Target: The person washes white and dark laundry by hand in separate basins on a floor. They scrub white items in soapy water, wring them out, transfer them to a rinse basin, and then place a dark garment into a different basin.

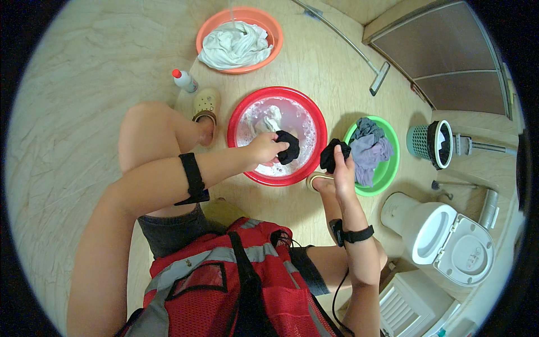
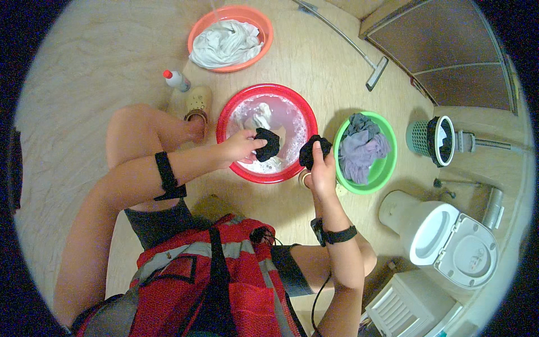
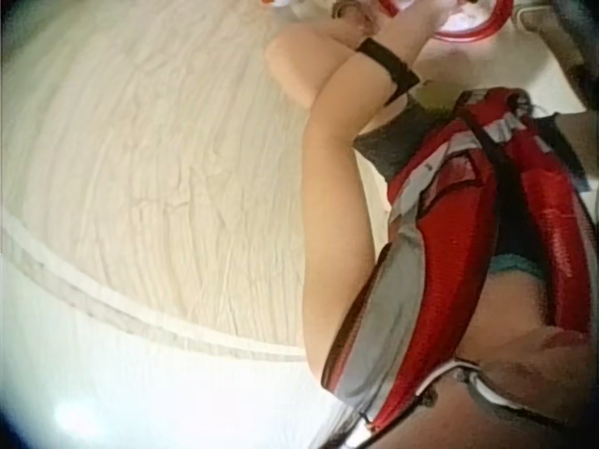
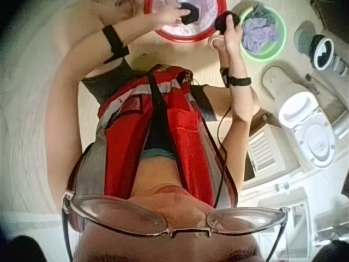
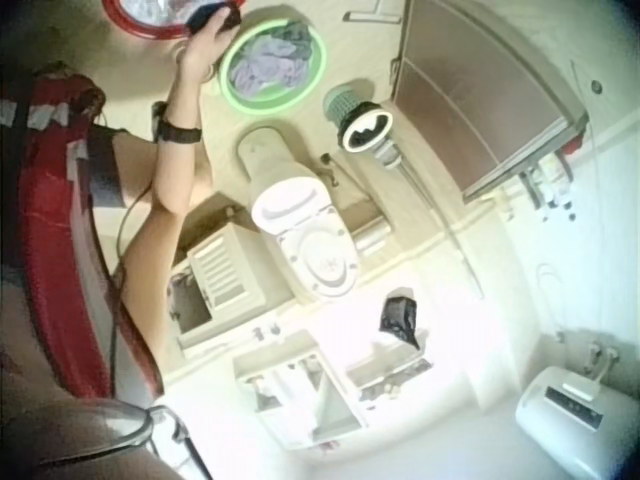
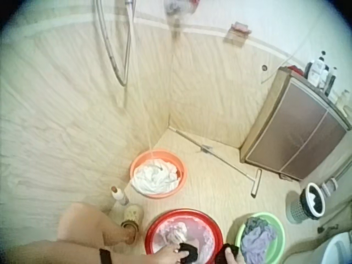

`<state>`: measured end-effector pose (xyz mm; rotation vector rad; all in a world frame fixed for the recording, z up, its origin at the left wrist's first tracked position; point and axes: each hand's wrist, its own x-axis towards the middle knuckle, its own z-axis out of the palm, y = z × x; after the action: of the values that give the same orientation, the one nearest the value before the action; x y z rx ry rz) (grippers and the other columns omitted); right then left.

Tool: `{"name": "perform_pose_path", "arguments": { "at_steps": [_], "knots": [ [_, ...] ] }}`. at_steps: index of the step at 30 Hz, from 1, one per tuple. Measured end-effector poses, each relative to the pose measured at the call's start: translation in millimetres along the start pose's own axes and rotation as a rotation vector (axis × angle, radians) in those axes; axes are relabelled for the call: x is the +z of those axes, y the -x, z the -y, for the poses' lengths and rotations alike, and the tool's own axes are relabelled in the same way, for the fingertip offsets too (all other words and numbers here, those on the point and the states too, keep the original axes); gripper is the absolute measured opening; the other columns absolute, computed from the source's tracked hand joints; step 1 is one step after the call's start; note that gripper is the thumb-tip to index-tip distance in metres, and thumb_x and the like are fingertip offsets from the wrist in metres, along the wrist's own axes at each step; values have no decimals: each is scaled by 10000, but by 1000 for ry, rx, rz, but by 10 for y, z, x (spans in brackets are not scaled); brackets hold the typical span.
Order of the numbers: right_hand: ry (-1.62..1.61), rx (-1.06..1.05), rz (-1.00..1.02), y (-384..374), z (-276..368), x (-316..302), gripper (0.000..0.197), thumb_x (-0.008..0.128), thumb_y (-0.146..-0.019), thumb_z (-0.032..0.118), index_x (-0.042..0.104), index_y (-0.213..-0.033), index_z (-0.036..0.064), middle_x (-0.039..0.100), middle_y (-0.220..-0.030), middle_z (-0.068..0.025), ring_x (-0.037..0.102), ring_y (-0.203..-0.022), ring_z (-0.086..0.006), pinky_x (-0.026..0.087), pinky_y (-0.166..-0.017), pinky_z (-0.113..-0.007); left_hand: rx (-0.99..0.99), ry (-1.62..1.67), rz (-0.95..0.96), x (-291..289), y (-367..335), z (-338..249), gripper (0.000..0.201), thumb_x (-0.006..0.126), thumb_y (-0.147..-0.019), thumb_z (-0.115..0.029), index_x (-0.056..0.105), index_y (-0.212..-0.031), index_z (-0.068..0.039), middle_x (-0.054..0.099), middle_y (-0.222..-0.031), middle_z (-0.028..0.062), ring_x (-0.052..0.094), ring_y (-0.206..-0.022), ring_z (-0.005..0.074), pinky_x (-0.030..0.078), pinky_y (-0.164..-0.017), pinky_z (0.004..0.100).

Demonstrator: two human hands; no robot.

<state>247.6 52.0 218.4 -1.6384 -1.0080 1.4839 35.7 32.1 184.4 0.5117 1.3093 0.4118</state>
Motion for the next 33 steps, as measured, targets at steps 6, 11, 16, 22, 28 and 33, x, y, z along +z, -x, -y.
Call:
{"name": "perform_pose_path", "arguments": {
  "at_steps": [6, 11, 16, 22, 28, 33],
  "knots": [
    [123, -246, 69, 63, 115, 84, 238, 526, -912, 187, 537, -1015, -28, 576, -900, -60, 539, -776, -128, 456, -701, -253, 318, -152, -21, -41, -25, 61, 285, 534, -871, -222, 568, -1095, -49, 551, -1086, 125, 574, -878, 228, 466, -764, 372],
    [221, -383, 58, 99, 287, 66, 286, 667, -805, 145, 560, -1018, -14, 600, -892, -75, 564, -823, -128, 469, -731, -263, 862, -987, -374, -111, 266, -193, 225, 568, -838, -171, 646, -960, 1, 541, -1112, 162, 556, -973, 300, 444, -847, 387],
    [383, -401, 79, 57, 342, -90, 262, 674, -790, 114, 595, -993, -33, 604, -910, -75, 576, -856, -132, 467, -762, -275, 1129, -745, -300, -213, 270, -335, 212, 568, -816, -147, 641, -957, -6, 564, -1009, 182, 561, -918, 334, 441, -823, 403],
    [425, -476, 204, 319, 822, -85, 196, 507, -884, 72, 599, -1033, -16, 632, -915, -84, 584, -860, -143, 460, -775, -272, 983, -30, 152, -308, 320, -516, 315, 433, -837, 22, 543, -1131, 13, 604, -937, 21, 552, -857, 83, 459, -756, 248],
    [775, -915, 1, 601, 1257, 10, 194, 561, -823, 74, 655, -992, 82, 454, -1256, -167, 498, -1088, -306, 379, -942, -388, 1049, 80, 266, -346, 809, -691, 480, 365, -756, 115, 481, -1215, 35, 607, -1021, 65, 575, -928, 115, 450, -840, 252],
    [938, -998, -106, 886, 1649, 202, 271, 506, -817, -36, 617, -1053, 40, 577, -898, -177, 590, -799, -287, 462, -705, -334, 972, 99, 361, -363, 1320, -707, 619, 364, -721, 147, 362, -1327, 25, 547, -1192, 91, 537, -1076, 152, 406, -949, 294]
  ]
}}
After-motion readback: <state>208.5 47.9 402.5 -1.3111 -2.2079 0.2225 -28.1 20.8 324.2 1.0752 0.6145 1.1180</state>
